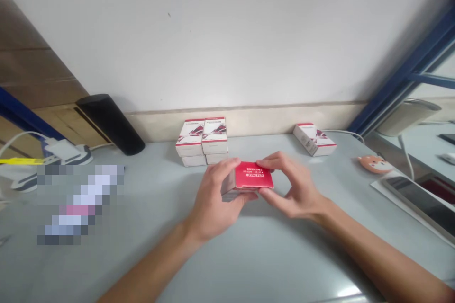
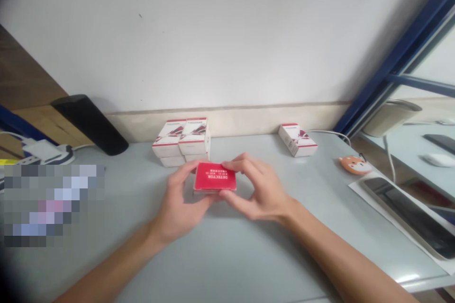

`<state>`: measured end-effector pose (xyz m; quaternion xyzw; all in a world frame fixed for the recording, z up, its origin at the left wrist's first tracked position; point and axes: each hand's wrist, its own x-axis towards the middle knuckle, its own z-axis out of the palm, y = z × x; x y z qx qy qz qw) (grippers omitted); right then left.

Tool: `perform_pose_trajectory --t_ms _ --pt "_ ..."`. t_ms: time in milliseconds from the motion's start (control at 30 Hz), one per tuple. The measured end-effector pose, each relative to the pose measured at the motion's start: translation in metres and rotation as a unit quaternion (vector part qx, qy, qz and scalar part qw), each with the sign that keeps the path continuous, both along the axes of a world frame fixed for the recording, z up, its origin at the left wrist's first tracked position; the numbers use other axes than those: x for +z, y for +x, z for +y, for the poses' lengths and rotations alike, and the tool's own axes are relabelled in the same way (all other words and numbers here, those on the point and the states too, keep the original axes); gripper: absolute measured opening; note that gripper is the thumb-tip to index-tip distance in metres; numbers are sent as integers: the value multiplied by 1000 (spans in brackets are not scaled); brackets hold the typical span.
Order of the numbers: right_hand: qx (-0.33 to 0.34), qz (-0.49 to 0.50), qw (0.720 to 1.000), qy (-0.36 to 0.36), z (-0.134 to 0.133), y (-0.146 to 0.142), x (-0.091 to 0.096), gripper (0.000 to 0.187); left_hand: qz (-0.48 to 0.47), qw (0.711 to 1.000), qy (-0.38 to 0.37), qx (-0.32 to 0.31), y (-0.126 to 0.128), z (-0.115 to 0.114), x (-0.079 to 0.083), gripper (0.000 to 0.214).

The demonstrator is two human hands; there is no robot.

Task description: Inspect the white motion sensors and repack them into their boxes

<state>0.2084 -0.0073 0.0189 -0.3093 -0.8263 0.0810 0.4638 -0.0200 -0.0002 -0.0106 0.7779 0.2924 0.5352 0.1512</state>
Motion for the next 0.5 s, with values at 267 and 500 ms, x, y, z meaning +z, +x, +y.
perform_pose_trajectory --t_ms 267,500 --pt "0 24 1000 1 -8 -2 2 42 0 999 24 -47 5 -2 4 87" --pt "27 40 999 22 -5 1 -3 44 -6 997 48 -58 7 -5 2 83"
